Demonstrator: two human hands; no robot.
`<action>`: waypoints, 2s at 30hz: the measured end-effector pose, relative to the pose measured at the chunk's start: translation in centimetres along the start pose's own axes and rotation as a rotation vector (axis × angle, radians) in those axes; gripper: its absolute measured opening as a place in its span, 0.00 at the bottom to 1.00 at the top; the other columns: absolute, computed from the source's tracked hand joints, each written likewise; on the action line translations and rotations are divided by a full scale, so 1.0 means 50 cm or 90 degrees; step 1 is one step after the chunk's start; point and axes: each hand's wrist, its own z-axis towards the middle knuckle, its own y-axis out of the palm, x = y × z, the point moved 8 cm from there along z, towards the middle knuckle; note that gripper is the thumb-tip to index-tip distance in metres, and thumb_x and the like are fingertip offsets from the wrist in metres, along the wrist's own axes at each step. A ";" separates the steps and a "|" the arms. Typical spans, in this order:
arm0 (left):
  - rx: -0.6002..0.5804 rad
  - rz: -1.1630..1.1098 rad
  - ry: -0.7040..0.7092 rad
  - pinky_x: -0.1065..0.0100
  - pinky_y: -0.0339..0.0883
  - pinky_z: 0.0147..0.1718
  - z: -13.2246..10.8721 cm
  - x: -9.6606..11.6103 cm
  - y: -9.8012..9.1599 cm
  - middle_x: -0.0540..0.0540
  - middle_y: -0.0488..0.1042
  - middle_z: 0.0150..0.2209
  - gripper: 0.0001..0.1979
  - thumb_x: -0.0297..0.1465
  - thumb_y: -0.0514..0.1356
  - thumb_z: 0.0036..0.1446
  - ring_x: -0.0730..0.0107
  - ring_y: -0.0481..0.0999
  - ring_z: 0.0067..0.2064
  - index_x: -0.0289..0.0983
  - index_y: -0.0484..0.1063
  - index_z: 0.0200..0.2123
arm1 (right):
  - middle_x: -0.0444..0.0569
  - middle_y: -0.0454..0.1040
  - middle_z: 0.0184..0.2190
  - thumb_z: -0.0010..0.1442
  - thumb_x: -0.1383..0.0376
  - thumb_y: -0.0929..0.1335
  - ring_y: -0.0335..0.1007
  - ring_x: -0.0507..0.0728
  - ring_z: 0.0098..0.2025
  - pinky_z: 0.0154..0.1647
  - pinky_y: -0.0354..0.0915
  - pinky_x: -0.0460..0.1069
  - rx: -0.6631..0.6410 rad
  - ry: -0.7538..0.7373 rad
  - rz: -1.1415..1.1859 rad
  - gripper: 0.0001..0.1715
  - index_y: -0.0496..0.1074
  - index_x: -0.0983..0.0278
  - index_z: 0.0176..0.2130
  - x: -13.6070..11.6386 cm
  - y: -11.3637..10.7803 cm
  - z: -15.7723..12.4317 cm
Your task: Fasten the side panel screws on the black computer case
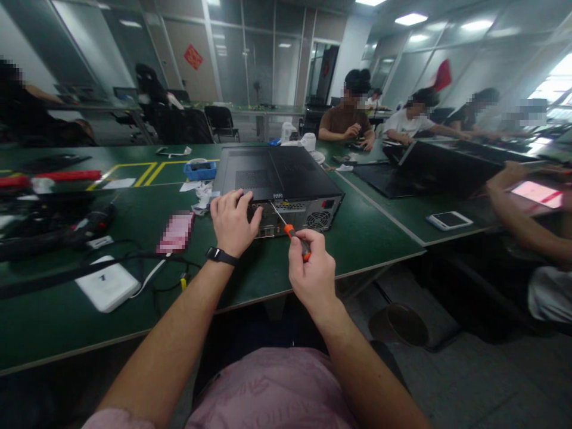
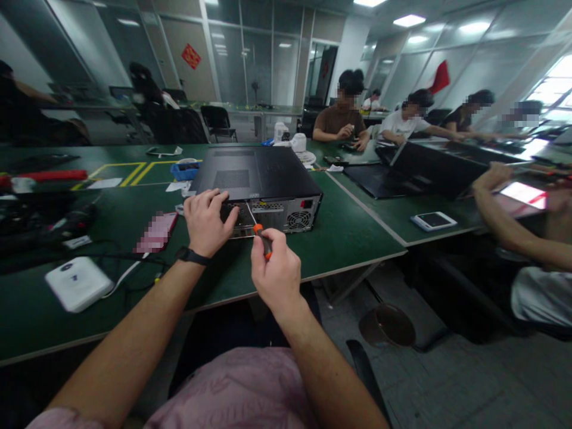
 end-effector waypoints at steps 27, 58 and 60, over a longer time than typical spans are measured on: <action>-0.008 -0.015 -0.007 0.44 0.52 0.66 0.000 0.000 0.000 0.35 0.74 0.60 0.22 0.42 0.58 0.66 0.45 0.68 0.64 0.39 0.74 0.58 | 0.49 0.80 0.35 0.69 0.61 0.66 0.75 0.52 0.27 0.32 0.70 0.47 0.042 -0.034 -0.010 0.11 0.70 0.64 0.48 -0.001 -0.006 -0.012; 0.071 0.046 0.024 0.45 0.55 0.64 -0.006 0.011 0.005 0.37 0.77 0.57 0.23 0.37 0.65 0.59 0.47 0.73 0.61 0.41 0.72 0.57 | 0.54 0.71 0.44 0.61 0.77 0.68 0.72 0.57 0.43 0.39 0.76 0.53 0.150 -0.161 0.045 0.23 0.69 0.63 0.55 0.084 0.030 -0.037; 0.088 0.055 0.032 0.45 0.56 0.63 -0.007 0.013 0.006 0.36 0.77 0.57 0.23 0.37 0.66 0.58 0.46 0.74 0.60 0.40 0.72 0.56 | 0.54 0.71 0.45 0.62 0.77 0.68 0.73 0.57 0.44 0.39 0.76 0.53 0.155 -0.154 0.045 0.23 0.69 0.63 0.55 0.097 0.039 -0.035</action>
